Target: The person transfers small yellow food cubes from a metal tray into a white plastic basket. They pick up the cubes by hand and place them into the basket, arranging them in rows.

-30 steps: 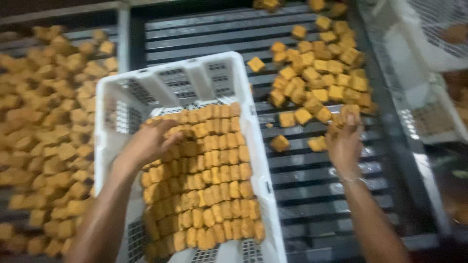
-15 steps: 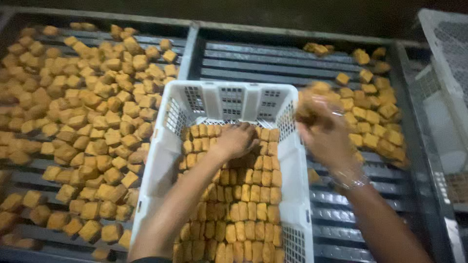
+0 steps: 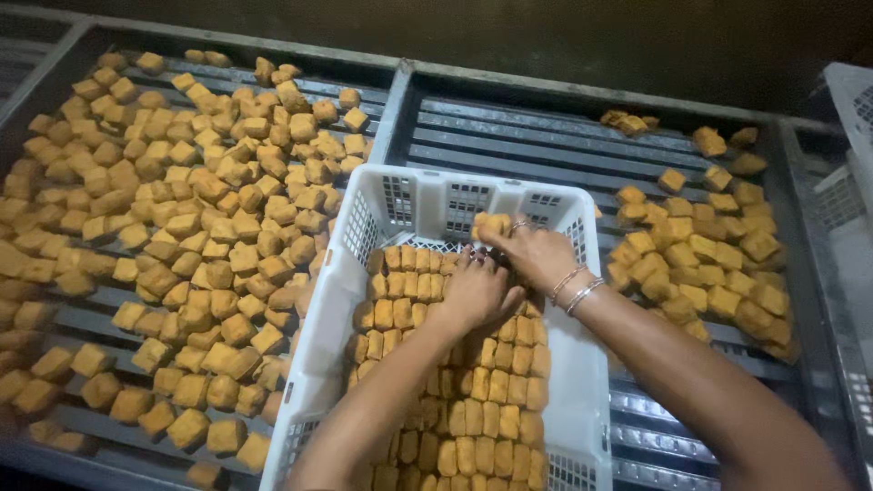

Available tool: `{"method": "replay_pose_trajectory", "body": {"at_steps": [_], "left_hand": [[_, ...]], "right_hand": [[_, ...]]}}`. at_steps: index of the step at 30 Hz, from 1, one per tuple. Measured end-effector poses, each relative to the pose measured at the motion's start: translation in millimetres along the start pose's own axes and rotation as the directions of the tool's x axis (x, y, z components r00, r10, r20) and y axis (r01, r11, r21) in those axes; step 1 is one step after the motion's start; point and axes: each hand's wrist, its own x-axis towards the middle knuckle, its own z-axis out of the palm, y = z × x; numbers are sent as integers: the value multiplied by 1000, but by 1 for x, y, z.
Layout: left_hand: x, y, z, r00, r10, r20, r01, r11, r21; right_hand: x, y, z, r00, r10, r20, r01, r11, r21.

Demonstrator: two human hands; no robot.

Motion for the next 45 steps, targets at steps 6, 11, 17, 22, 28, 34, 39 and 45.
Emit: {"method": "replay_pose_trajectory", "body": {"at_steps": [6, 11, 17, 22, 28, 34, 39, 45], "left_hand": [[-44, 7, 15, 949, 62, -308, -76, 997, -34], [-38, -3, 16, 890, 63, -452, -102, 993, -63], [8, -42, 15, 877, -289, -385, 226, 953, -201], [35, -63, 7, 921, -388, 30, 380, 882, -278], [37, -75, 15, 927, -374, -2, 366, 909, -197], [35, -75, 19, 928, -373, 21, 373, 921, -109], [26, -53, 11, 922, -295, -250, 298, 954, -26], [8, 1, 23, 911, -89, -403, 111, 993, 31]], "right_hand": [[14, -32, 42, 999, 41, 21, -28, 904, -428], [24, -24, 40, 995, -21, 95, 51, 945, -323], [32, 1, 35, 963, -94, 252, 90, 996, 29], [26, 8, 16, 969, 6, 246, -65, 970, 232], [21, -8, 17, 973, 83, 216, -157, 922, 353], [19, -13, 24, 973, -73, 219, 15, 967, 254], [-29, 49, 22, 870, 139, -474, 161, 827, 539], [-151, 261, 81, 664, 707, -242, -469, 646, 602]]}}
